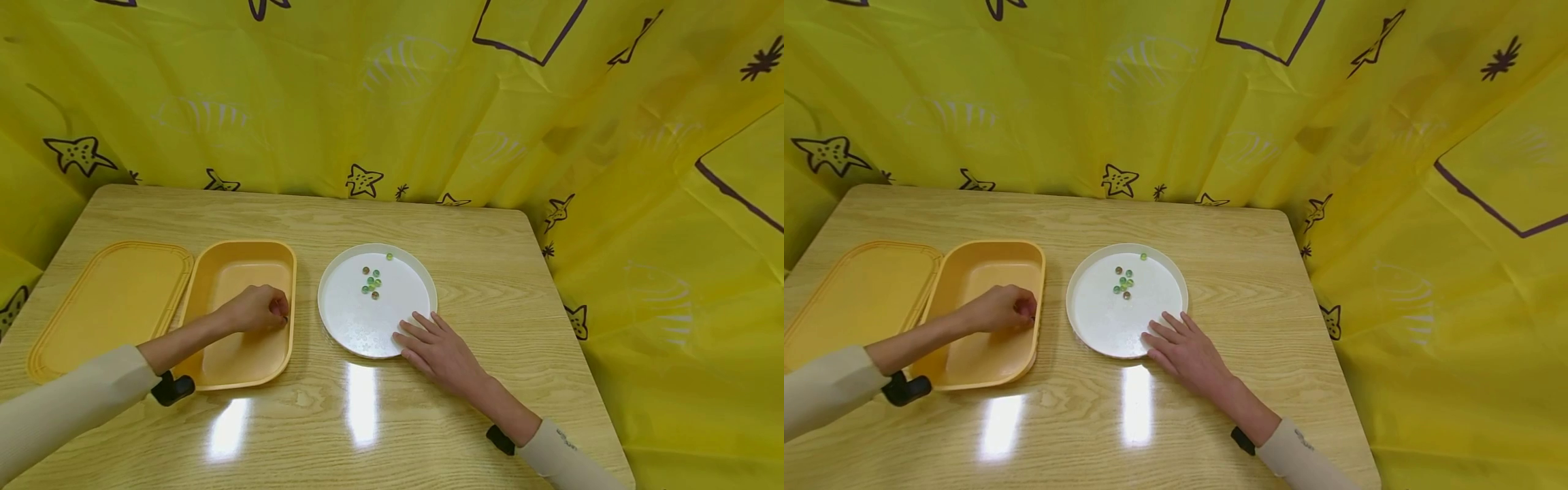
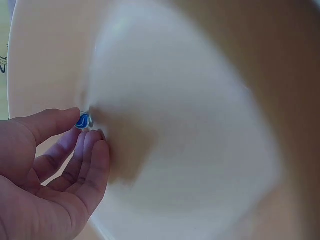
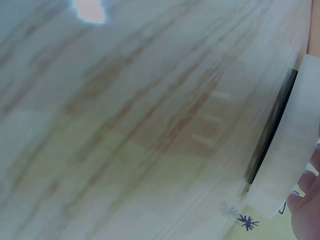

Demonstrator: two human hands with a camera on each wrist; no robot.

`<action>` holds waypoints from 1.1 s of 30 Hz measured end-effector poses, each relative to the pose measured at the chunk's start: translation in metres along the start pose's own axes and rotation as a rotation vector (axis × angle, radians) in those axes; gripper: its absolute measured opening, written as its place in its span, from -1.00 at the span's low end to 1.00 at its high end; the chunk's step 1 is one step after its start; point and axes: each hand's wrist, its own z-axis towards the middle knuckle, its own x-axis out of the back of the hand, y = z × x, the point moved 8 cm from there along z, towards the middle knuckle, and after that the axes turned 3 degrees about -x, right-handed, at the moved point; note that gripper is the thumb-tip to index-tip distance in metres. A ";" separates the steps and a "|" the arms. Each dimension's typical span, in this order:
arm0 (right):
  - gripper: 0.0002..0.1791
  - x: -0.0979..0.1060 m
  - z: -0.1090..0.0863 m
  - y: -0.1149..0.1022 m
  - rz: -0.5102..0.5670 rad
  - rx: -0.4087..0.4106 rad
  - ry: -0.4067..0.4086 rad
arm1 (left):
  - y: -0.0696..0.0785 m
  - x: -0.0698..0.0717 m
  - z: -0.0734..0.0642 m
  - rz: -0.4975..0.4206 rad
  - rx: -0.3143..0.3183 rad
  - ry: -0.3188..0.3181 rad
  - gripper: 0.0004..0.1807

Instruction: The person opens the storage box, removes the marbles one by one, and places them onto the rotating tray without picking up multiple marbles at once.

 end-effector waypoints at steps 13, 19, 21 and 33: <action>-0.41 0.001 0.000 0.000 0.001 0.009 0.009 | 0.004 0.000 0.000 0.023 0.012 -0.005 -0.96; -0.41 0.000 0.001 0.000 0.002 0.010 0.010 | 0.006 0.004 -0.002 0.016 0.005 0.020 -0.97; -0.42 0.000 0.001 0.000 0.001 0.011 0.010 | 0.006 0.006 -0.002 0.021 0.005 0.030 -0.97; -0.44 0.000 0.000 0.000 -0.004 0.010 0.008 | 0.021 0.025 -0.008 0.005 -0.047 0.135 -0.98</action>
